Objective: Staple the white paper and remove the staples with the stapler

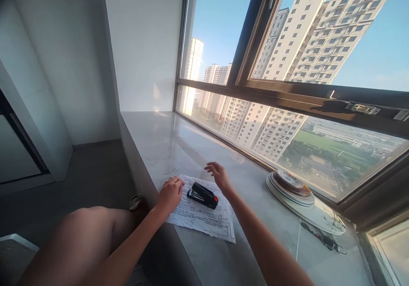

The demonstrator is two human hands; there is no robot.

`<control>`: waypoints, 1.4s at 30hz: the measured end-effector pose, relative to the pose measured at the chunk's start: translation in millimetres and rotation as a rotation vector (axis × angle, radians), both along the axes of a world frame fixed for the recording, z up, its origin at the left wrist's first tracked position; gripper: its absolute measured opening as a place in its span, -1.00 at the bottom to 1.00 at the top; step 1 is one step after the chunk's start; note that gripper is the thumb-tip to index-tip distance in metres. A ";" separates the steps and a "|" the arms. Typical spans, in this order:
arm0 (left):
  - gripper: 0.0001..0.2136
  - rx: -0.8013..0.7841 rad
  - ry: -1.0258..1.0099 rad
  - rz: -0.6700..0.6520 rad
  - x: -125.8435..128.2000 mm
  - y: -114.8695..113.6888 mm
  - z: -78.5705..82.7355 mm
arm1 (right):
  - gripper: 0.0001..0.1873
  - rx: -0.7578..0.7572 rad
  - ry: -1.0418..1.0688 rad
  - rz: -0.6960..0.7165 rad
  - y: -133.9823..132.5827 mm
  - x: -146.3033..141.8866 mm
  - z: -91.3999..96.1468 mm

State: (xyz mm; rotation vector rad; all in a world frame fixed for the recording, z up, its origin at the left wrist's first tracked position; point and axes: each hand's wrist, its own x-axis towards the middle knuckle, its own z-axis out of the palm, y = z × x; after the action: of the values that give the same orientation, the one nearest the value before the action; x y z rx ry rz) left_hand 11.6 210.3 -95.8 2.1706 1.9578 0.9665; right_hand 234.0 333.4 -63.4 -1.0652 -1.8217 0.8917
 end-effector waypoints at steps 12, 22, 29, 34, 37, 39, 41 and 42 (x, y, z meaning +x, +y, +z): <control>-0.57 -0.100 -0.145 -0.133 15.3 -15.5 -5.1 | -0.63 -0.029 0.049 -0.227 -86.3 15.5 -32.8; -0.66 -0.163 -0.792 -0.043 -9.1 2.5 -1.0 | -0.55 -0.056 -0.036 -0.140 -88.9 12.2 -31.2; -0.74 -0.204 -0.967 -0.044 -8.0 -2.2 8.8 | -0.64 0.159 -0.156 0.007 -105.4 10.4 -19.5; -0.77 -0.170 -1.465 0.101 2.2 -15.1 24.4 | -0.58 0.707 -0.233 -0.080 -120.0 9.8 -19.9; -0.77 -0.339 -1.805 0.088 5.3 -18.9 33.2 | -0.44 0.995 -0.331 -0.064 -128.9 12.3 -17.2; -0.77 -0.398 -1.896 0.046 7.0 -20.2 37.3 | -0.43 1.073 -0.407 -0.027 -133.6 13.3 -16.1; -0.80 -0.363 -1.895 0.022 8.9 -21.3 39.6 | -0.44 1.096 -0.431 -0.004 -136.5 12.7 -16.0; -0.81 -0.353 -1.880 0.013 9.7 -21.7 40.2 | -0.45 1.093 -0.418 -0.002 -137.2 11.7 -16.0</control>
State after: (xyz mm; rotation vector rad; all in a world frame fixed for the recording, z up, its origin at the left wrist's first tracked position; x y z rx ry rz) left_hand 21.3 188.6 -55.7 0.3336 0.8979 1.4897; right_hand 245.7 196.3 -79.4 -0.5287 -2.1750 -0.4069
